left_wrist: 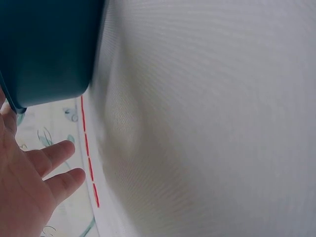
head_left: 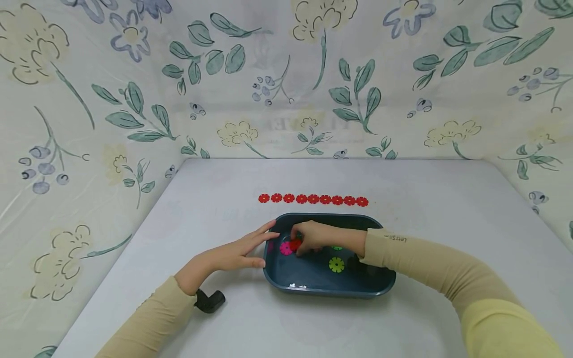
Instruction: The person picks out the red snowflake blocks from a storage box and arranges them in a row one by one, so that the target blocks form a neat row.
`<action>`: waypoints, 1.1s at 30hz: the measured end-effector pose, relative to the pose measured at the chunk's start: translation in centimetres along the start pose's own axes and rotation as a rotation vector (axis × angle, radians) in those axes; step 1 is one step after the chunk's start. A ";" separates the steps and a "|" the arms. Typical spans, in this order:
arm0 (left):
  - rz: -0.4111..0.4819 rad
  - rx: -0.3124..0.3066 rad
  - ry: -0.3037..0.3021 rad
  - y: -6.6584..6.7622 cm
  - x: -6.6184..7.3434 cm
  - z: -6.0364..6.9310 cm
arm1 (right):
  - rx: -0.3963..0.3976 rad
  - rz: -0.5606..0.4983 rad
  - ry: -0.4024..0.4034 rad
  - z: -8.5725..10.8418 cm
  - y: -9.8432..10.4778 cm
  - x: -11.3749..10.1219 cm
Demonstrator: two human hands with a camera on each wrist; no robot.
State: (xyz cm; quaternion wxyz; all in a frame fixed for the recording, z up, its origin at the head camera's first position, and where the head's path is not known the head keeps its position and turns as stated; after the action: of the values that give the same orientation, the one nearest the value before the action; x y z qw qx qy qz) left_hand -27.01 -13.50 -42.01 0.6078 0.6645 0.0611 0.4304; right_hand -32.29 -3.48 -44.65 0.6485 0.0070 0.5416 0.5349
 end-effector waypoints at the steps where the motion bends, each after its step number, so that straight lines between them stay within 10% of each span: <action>1: -0.001 0.000 0.000 0.0 0.0 0.0 | -0.005 0.001 0.000 0.0 0.0 0.0; 33: 0.006 -0.009 0.011 -0.1 -0.2 0.0 | 0.068 -0.140 0.120 4.4 4.9 -2.7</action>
State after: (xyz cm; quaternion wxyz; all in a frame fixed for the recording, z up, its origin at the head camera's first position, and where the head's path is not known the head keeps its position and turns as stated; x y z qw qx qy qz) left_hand -27.11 -13.59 -42.15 0.6091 0.6597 0.0604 0.4360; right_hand -32.12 -0.73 -38.08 0.6501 -0.0408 0.5963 0.4692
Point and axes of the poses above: each hand's wrist, its own z-axis away from the middle knuckle, its own y-axis out of the back of the hand, x = y × z, the point moved 10 cm from there along -z, towards the middle knuckle, and after that the axes turned 13 degrees about -z, right-handed, at the moved point
